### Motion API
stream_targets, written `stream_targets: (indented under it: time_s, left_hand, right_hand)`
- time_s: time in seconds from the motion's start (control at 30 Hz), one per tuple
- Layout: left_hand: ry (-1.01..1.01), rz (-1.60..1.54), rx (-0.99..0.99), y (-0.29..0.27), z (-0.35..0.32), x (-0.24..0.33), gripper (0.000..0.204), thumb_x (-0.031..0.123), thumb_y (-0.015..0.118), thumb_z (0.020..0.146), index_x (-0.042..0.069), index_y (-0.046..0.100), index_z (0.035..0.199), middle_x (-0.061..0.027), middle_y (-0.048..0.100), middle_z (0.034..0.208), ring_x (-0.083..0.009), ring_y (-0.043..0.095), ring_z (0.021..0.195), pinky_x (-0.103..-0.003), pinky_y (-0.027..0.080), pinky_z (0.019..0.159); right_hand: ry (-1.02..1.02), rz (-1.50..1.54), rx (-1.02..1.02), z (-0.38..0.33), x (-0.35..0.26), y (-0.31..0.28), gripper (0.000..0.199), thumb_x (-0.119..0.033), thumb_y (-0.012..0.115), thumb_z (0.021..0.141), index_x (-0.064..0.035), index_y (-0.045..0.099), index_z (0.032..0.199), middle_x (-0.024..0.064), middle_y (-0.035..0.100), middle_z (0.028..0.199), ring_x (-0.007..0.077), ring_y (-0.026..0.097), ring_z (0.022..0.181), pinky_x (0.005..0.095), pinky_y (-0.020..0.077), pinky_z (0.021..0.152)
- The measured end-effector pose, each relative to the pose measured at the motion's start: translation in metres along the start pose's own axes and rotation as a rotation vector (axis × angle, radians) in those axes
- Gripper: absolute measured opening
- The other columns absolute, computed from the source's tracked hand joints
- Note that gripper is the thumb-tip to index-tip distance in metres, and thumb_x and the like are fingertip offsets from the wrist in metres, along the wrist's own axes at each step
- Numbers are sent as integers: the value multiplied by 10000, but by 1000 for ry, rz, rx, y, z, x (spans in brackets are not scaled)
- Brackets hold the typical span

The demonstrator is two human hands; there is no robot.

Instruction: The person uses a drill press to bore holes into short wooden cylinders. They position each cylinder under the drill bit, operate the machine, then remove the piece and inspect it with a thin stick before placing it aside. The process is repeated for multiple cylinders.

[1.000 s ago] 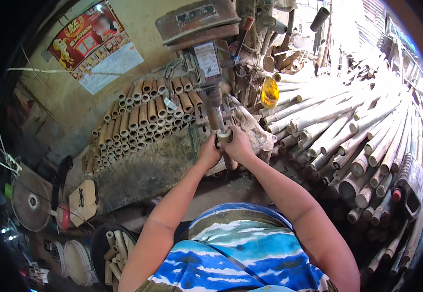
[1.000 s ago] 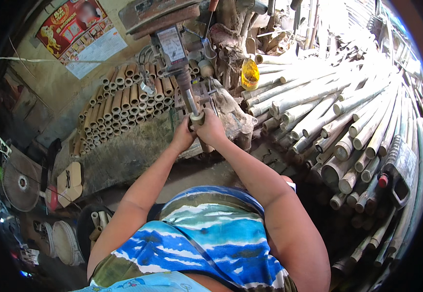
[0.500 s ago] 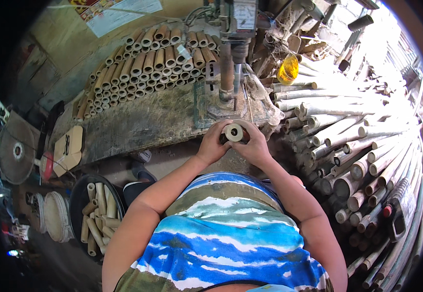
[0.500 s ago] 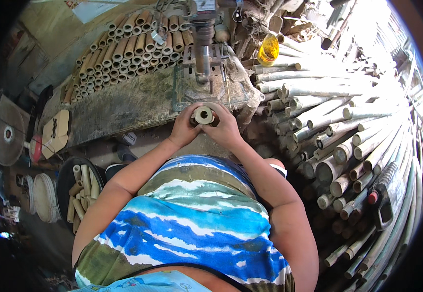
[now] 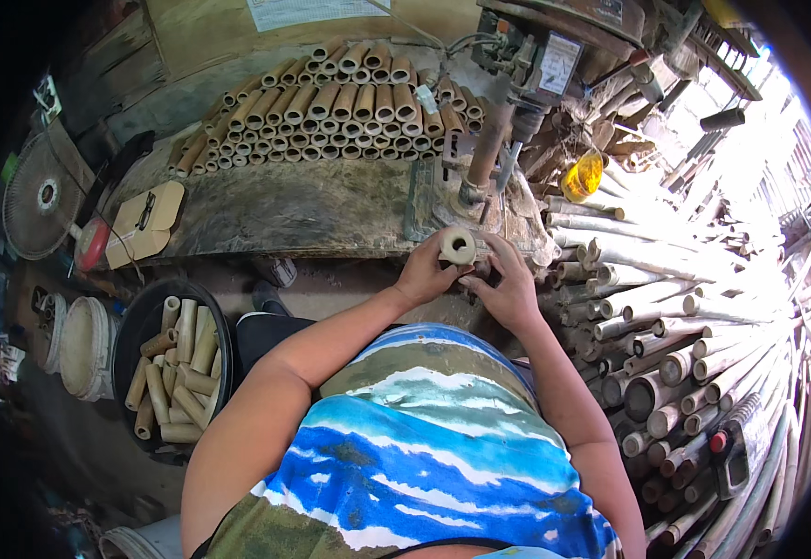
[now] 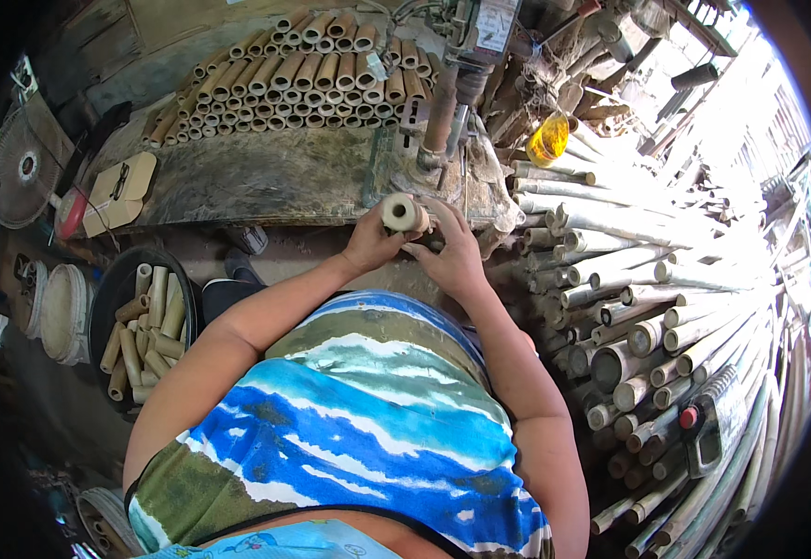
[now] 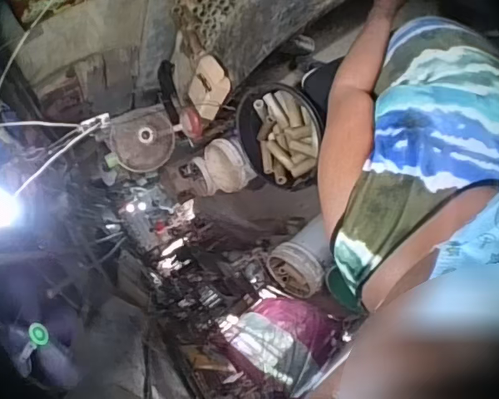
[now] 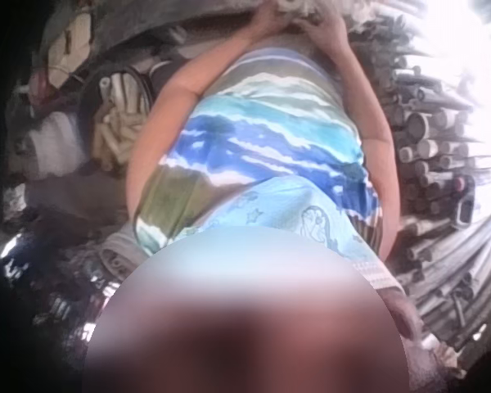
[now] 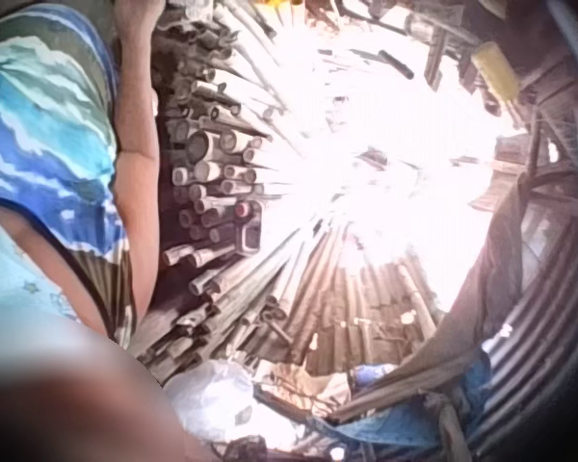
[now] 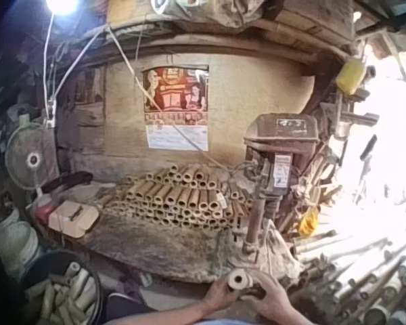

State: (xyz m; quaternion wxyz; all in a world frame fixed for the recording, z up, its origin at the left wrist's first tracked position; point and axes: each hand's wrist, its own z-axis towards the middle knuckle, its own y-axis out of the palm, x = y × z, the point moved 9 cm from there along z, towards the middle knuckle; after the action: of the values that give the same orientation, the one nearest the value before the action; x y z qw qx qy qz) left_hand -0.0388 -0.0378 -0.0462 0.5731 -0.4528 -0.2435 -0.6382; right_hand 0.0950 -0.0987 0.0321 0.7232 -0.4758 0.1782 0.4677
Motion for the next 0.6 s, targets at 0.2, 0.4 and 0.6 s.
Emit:
stream_targets:
  time_s: [0.2,0.4,0.6]
  left_hand:
    - [-423,-601,147,-2,-3,-44,560,133,773,847,44,482,1317,-101,606,1246,-229,617,1132,-404,509,999]
    - [-780,-1160,312,0,-20,-98,517,233,711,786,62,506,1229,-112,608,1196,-318,621,1099,-522,493,1013]
    - [-793,-1303,497,-21,-30,-119,480,255,682,809,59,491,1203,-143,588,1093,-320,629,1026,-576,519,963]
  right_hand:
    - [205,-260,-3,-16,46,-15,625,-169,810,793,-84,558,1358,197,572,1353,351,594,1204,430,521,952]
    - [389,-384,135,-14,143,-27,283,-215,718,871,-52,697,1102,193,731,963,375,698,952,438,547,834]
    - [629,-643,60,33,222,-21,338,-301,702,877,-62,691,1116,252,709,1012,424,675,1011,490,535,877]
